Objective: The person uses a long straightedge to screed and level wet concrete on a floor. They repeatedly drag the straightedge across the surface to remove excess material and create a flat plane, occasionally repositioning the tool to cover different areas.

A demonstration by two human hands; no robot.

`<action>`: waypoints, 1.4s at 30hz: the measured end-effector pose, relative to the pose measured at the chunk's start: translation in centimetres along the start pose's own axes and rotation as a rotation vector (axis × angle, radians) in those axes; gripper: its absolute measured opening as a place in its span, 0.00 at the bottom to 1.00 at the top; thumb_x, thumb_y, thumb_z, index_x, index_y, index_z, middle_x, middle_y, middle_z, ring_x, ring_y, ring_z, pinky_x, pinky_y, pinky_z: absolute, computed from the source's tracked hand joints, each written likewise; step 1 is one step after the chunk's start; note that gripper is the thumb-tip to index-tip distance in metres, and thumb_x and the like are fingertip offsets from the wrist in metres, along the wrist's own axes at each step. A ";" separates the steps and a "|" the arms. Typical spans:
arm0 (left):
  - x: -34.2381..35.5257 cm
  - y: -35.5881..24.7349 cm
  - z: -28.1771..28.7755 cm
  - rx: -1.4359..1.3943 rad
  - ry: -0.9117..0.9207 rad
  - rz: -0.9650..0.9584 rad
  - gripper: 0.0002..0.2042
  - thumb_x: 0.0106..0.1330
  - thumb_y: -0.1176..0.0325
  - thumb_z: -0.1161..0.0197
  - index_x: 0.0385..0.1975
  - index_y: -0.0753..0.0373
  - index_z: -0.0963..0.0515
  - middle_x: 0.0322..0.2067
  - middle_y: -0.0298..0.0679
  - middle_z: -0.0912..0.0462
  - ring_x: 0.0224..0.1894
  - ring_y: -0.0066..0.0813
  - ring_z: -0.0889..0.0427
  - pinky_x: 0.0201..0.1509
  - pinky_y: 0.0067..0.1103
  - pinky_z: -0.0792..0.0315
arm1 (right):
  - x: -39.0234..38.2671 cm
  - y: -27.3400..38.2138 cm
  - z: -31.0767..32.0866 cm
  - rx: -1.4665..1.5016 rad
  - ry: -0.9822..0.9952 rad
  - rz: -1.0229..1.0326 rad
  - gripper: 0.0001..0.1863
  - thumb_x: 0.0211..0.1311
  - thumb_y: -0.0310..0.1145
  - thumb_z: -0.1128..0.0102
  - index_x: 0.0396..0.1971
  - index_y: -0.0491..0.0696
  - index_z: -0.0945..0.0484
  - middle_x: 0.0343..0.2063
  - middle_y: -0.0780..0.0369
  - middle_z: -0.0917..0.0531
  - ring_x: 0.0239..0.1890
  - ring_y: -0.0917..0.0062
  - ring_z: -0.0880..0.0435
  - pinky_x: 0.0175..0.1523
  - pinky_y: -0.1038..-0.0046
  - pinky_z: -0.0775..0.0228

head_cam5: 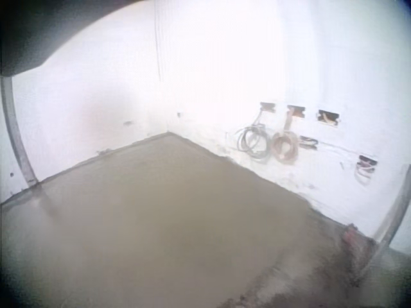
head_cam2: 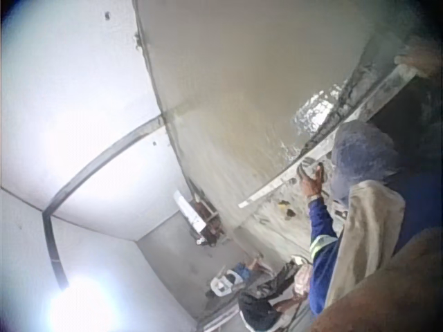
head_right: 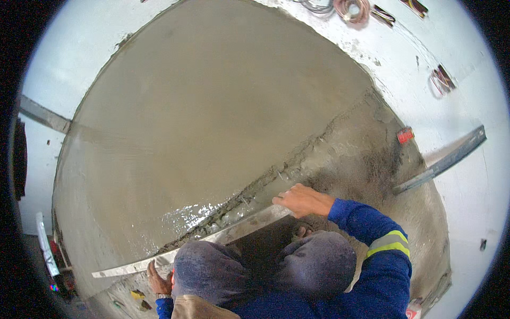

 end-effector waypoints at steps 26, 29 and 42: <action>10.9 -5.7 2.8 0.360 0.038 -0.487 0.20 0.48 0.74 0.39 0.44 0.55 0.25 0.41 0.39 0.21 0.44 0.37 0.20 0.53 0.37 0.33 | -6.1 3.1 -2.9 0.055 0.031 -0.014 0.21 0.57 0.32 0.45 0.50 0.40 0.29 0.44 0.51 0.20 0.49 0.57 0.19 0.44 0.63 0.20; 15.5 -6.7 4.5 0.442 -0.066 -0.548 0.20 0.51 0.75 0.41 0.47 0.55 0.25 0.43 0.38 0.21 0.50 0.35 0.22 0.55 0.37 0.33 | -5.3 4.9 -2.1 0.053 -0.065 0.001 0.22 0.57 0.32 0.45 0.50 0.37 0.29 0.44 0.50 0.20 0.48 0.57 0.18 0.44 0.64 0.20; 40.4 -26.7 -1.3 0.460 -0.053 -0.872 0.32 0.44 0.75 0.30 0.55 0.56 0.31 0.55 0.38 0.25 0.57 0.32 0.23 0.57 0.31 0.32 | -6.4 2.8 -3.8 0.258 -0.309 -0.564 0.37 0.51 0.44 0.30 0.57 0.40 0.34 0.44 0.45 0.22 0.48 0.48 0.22 0.48 0.53 0.31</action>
Point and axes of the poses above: each hand's wrist, its own x-axis towards the middle knuckle, its own z-axis out of the back of the hand, y = z × x, the point moved 9 cm from there along x, towards the middle knuckle
